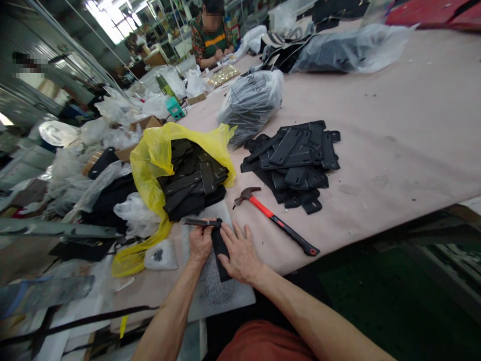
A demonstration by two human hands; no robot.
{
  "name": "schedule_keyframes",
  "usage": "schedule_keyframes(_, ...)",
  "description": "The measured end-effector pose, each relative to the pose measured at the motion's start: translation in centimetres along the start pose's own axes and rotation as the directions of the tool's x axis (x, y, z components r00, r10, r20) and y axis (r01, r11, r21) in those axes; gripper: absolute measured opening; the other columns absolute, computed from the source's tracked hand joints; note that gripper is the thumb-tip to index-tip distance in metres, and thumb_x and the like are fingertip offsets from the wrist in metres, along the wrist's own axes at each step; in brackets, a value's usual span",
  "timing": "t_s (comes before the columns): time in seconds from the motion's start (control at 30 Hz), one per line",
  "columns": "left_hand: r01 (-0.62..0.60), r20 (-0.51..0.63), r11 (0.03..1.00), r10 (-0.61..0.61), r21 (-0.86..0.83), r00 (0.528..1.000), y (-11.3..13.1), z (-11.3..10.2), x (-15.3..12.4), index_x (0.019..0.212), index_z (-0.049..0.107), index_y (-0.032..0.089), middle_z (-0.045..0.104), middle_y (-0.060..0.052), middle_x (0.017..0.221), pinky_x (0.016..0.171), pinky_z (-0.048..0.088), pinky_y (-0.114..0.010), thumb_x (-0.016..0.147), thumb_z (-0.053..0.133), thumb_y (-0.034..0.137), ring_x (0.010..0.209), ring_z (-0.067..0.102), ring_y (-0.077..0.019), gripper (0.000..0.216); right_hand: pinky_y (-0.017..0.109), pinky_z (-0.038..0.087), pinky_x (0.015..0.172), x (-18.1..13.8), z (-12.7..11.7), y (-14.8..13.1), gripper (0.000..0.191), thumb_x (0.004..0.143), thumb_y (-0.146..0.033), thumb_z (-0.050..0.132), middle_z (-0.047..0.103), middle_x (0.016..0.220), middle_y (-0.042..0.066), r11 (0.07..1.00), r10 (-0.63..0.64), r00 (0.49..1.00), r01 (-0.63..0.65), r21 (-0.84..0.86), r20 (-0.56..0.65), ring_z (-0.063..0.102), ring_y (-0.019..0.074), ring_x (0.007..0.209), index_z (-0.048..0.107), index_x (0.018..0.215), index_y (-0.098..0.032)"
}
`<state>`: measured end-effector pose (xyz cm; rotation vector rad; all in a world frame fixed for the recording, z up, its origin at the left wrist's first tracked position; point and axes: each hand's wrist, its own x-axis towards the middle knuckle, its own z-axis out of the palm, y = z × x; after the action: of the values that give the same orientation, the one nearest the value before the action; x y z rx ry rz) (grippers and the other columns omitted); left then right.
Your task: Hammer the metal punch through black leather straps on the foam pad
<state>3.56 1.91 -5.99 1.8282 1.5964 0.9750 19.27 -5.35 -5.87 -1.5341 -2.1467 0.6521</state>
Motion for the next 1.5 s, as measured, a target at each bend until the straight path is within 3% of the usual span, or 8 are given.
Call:
schedule_keyframes(0.3, -0.054, 0.03, 0.989, 0.05, 0.135, 0.998, 0.2, 0.5, 0.2, 0.098, 0.066, 0.022, 0.072, -0.008, 0.1, 0.089, 0.051, -0.039, 0.088, 0.047, 0.024, 0.097, 0.067, -0.0244, 0.022, 0.058, 0.02, 0.11, 0.3, -2.3, 1.3, 0.054, 0.089, -0.039, 0.049, 0.042, 0.148, 0.012, 0.999, -0.014, 0.999, 0.016, 0.043, -0.042, 0.032, 0.0335, 0.136, 0.045, 0.139, -0.019)
schedule_keyframes(0.5, -0.052, 0.026, 0.984, 0.049, 0.171, 0.998, 0.0, 0.8, -0.1, 0.101, 0.065, 0.023, 0.072, -0.009, 0.094, 0.079, 0.052, -0.038, 0.085, 0.05, 0.021, 0.087, 0.068, -0.0267, 0.022, 0.046, 0.041, 0.087, -0.4, -8.4, 7.4, 0.028, 0.085, -0.027, 0.054, 0.058, 0.114, 0.021, 0.93, 0.268, 0.932, -0.317, -0.186, -0.246, 0.051, 0.0346, 0.104, 0.057, 0.109, -0.013)
schedule_keyframes(0.77, -0.053, -0.022, 0.986, 0.058, 0.156, 0.998, 0.2, 0.8, -0.5, 0.09, 0.064, 0.024, 0.07, -0.009, 0.08, 0.067, 0.048, -0.034, 0.084, 0.052, 0.019, 0.074, 0.067, -0.0264, 0.014, 0.024, 0.036, 0.042, -0.2, -10.8, 6.9, 0.01, 0.081, -0.028, 0.049, 0.049, 0.062, -0.003, 0.55, 0.53, 0.702, -0.711, 0.437, 0.475, 0.041, 0.0104, 0.043, 0.044, 0.076, -0.021)
schedule_keyframes(0.93, -0.102, -0.023, 0.976, 0.109, 0.194, 0.994, -0.3, 1.0, -0.6, 0.092, 0.063, 0.025, 0.07, -0.008, 0.083, 0.066, 0.047, -0.034, 0.085, 0.052, 0.02, 0.077, 0.067, -0.026, 0.014, 0.021, 0.028, 0.036, 1.3, -18.0, -0.4, 0.033, 0.091, -0.053, 0.043, 0.041, 0.055, -0.007, 0.777, 0.363, 0.931, -0.275, 0.566, -0.047, 0.036, 0.0097, 0.04, 0.051, 0.085, -0.021)
schedule_keyframes(1.03, -0.113, -0.024, 0.967, 0.122, 0.23, 0.992, -0.3, 1.0, -0.6, 0.092, 0.062, 0.025, 0.07, -0.008, 0.079, 0.064, 0.046, -0.033, 0.086, 0.051, 0.021, 0.074, 0.067, -0.0261, 0.013, 0.023, 0.033, 0.045, 1.9, -20.9, -3.6, 0.029, 0.096, -0.046, 0.041, 0.051, 0.061, -0.002, 0.967, 0.11, 0.837, 0.035, 0.252, -0.537, 0.046, 0.0116, 0.048, 0.053, 0.088, -0.021)
schedule_keyframes(1.23, -0.129, -0.038, 0.962, 0.142, 0.24, 0.989, -0.3, 1.0, -0.6, 0.092, 0.062, 0.025, 0.07, -0.008, 0.078, 0.061, 0.044, -0.033, 0.085, 0.052, 0.019, 0.072, 0.067, -0.0259, 0.013, 0.027, 0.016, 0.043, 1.6, -20.3, -4.0, 0.028, 0.095, -0.038, 0.045, 0.044, 0.049, -0.004, 0.944, -0.268, 0.95, 0.226, -0.242, -0.158, 0.034, 0.0101, 0.038, 0.045, 0.07, -0.023)
schedule_keyframes(1.4, -0.124, -0.049, 0.967, 0.138, 0.221, 0.989, -0.6, 1.2, -0.7, 0.091, 0.062, 0.024, 0.07, -0.008, 0.079, 0.062, 0.044, -0.033, 0.086, 0.052, 0.019, 0.074, 0.067, -0.0256, 0.012, 0.025, 0.028, 0.047, 1.8, -21.0, -5.0, 0.031, 0.1, -0.042, 0.028, 0.051, 0.062, 0.0, 0.991, -0.118, 0.869, 0.073, -0.11, -0.481, 0.045, 0.0122, 0.048, 0.043, 0.08, -0.023)
schedule_keyframes(1.5, -0.12, -0.037, 0.965, 0.132, 0.235, 0.991, -0.6, 1.2, -0.7, 0.091, 0.062, 0.024, 0.07, -0.008, 0.079, 0.062, 0.044, -0.032, 0.086, 0.052, 0.019, 0.073, 0.067, -0.0252, 0.012, 0.026, 0.022, 0.044, 2.1, -21.1, -4.8, 0.035, 0.098, -0.045, 0.032, 0.045, 0.054, -0.002, 0.975, -0.2, 0.912, 0.15, -0.162, -0.359, 0.038, 0.0114, 0.042, 0.043, 0.072, -0.024)
